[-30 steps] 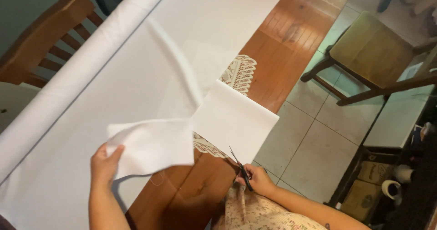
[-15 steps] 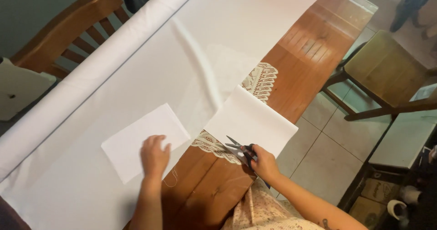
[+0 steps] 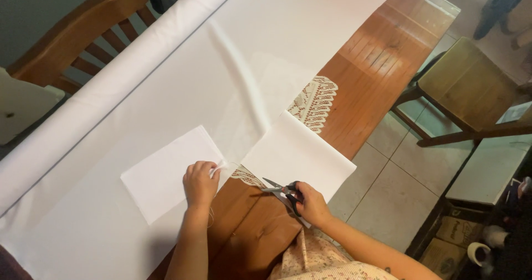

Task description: Cutting rectangular sections of white fabric from a large roll using scissors on a wooden table.

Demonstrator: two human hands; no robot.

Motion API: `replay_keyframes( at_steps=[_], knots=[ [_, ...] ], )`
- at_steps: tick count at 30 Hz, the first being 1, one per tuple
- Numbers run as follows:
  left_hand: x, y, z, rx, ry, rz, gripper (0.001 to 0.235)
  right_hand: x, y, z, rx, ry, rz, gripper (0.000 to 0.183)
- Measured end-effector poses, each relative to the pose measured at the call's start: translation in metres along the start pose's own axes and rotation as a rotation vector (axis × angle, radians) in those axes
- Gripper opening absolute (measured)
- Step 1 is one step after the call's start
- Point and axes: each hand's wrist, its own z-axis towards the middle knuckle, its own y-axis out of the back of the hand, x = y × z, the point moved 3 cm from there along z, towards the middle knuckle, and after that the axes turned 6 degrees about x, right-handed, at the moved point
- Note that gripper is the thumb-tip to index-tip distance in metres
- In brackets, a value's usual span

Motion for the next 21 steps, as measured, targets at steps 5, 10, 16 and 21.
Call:
replay_keyframes(
  at_steps=[5, 10, 16, 21],
  knots=[
    [0.017, -0.01, 0.011, 0.043, 0.147, -0.206, 0.011, -0.009, -0.004, 0.004, -0.009, 0.017, 0.063, 0.034],
    [0.004, 0.012, 0.001, -0.106, 0.276, -0.467, 0.021, 0.015, 0.021, -0.003, 0.013, -0.032, 0.157, 0.016],
    [-0.111, 0.06, -0.034, -0.303, -0.053, -0.651, 0.018, 0.055, 0.079, -0.01, -0.053, -0.169, 0.926, 0.034],
    [-0.19, -0.022, -0.091, -0.185, -0.737, -0.612, 0.023, 0.049, 0.11, -0.012, -0.2, -0.192, 1.138, 0.035]
  ],
)
